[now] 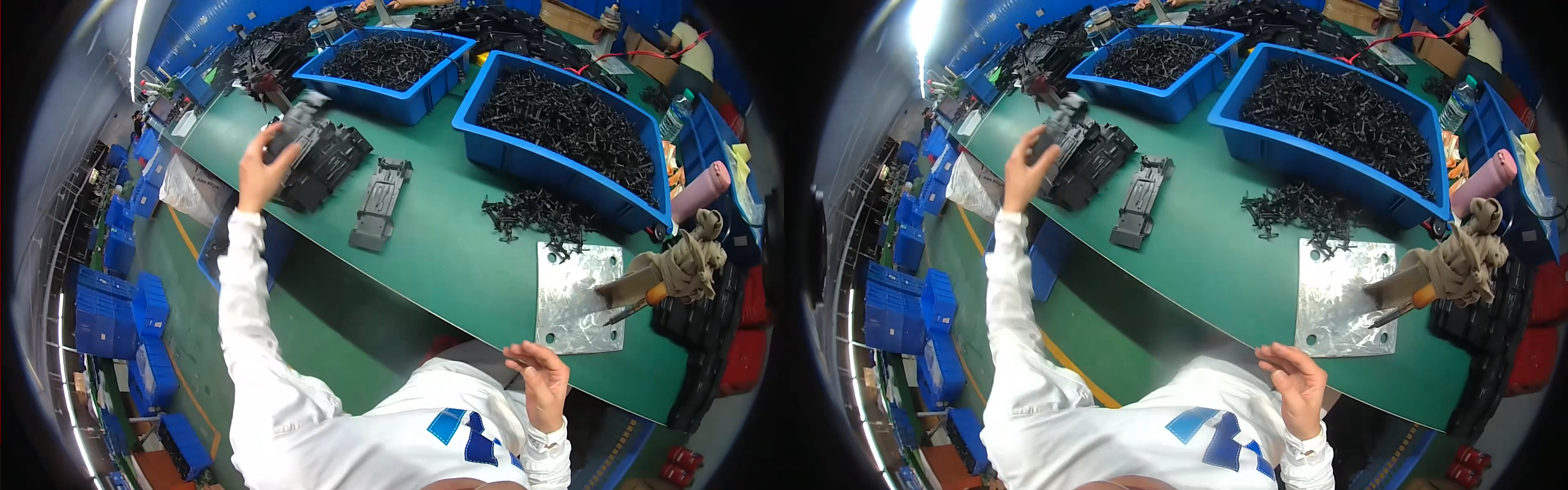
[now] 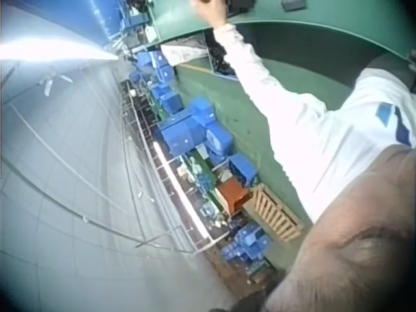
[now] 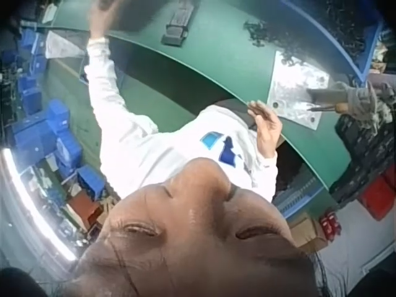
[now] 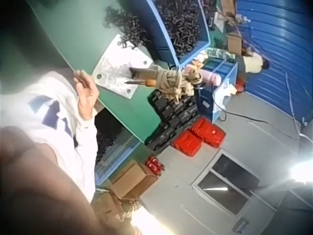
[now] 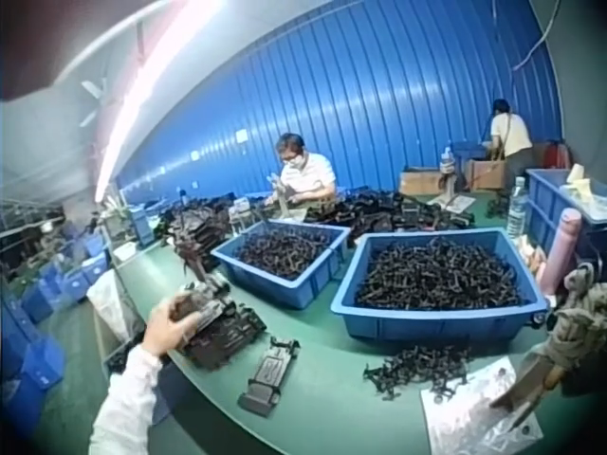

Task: Assembling parts of a toy truck and using a pneumatic screwdriver to secure them.

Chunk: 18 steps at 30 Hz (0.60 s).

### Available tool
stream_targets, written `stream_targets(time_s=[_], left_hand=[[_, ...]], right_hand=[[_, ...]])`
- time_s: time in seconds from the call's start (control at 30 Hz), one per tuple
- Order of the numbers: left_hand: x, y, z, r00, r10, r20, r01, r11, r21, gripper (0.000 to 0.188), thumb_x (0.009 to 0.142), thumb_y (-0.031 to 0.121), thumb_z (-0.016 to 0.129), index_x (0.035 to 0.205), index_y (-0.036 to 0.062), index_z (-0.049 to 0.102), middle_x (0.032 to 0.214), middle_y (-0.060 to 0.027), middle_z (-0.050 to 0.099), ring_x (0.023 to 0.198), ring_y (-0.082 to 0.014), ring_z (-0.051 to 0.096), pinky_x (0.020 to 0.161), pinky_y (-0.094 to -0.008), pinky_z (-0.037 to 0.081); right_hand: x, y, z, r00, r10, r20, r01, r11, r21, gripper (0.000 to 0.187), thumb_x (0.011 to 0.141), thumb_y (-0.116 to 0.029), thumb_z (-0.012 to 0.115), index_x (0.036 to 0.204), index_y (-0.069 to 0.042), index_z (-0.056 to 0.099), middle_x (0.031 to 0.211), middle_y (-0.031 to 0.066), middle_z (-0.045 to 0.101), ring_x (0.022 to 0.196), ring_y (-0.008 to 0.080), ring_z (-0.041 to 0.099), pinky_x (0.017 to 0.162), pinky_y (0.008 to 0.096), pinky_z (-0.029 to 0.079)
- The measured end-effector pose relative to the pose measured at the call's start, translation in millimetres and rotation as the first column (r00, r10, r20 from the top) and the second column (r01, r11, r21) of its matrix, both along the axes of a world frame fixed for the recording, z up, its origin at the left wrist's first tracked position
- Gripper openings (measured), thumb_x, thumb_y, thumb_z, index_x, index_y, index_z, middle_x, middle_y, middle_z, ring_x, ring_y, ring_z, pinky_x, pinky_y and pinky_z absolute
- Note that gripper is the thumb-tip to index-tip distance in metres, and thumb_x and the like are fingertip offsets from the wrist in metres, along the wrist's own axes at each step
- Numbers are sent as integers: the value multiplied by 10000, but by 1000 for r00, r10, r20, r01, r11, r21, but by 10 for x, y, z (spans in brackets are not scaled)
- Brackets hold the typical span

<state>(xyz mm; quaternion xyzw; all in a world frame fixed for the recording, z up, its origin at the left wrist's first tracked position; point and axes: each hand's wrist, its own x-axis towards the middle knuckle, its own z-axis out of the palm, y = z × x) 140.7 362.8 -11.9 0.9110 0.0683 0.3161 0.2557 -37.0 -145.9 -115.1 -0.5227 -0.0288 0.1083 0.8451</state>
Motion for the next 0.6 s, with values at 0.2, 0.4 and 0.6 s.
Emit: stream_targets(time_s=[0.2,0.4,0.6], left_hand=[[827,1568,-544,920,351,-177,-343,936,74,646,766,584,739,1261,181,636,1142,-176,689,1083,-297,654,937,-366,481],[967,1769,-776,924,339,-178,-336,941,49,562,859,532,668,1256,135,651,1214,-161,664,1152,-319,619,1007,-360,443],[480,-67,-513,951,-30,308,-53,965,257,240,836,207,726,985,25,677,982,-159,673,909,-339,626,830,-412,480]], right_hand=[[-76,30,-82,999,-27,-33,26,998,-57,330,903,-119,656,1191,37,612,1098,154,676,1042,303,664,888,376,546],[-138,13,-16,996,-54,-72,52,998,-26,293,884,-2,613,1170,61,624,1070,169,672,1024,296,672,898,364,540],[-109,16,-66,994,-52,-100,45,996,-78,277,889,-9,615,1156,64,630,1056,166,680,1021,288,674,896,363,539]])
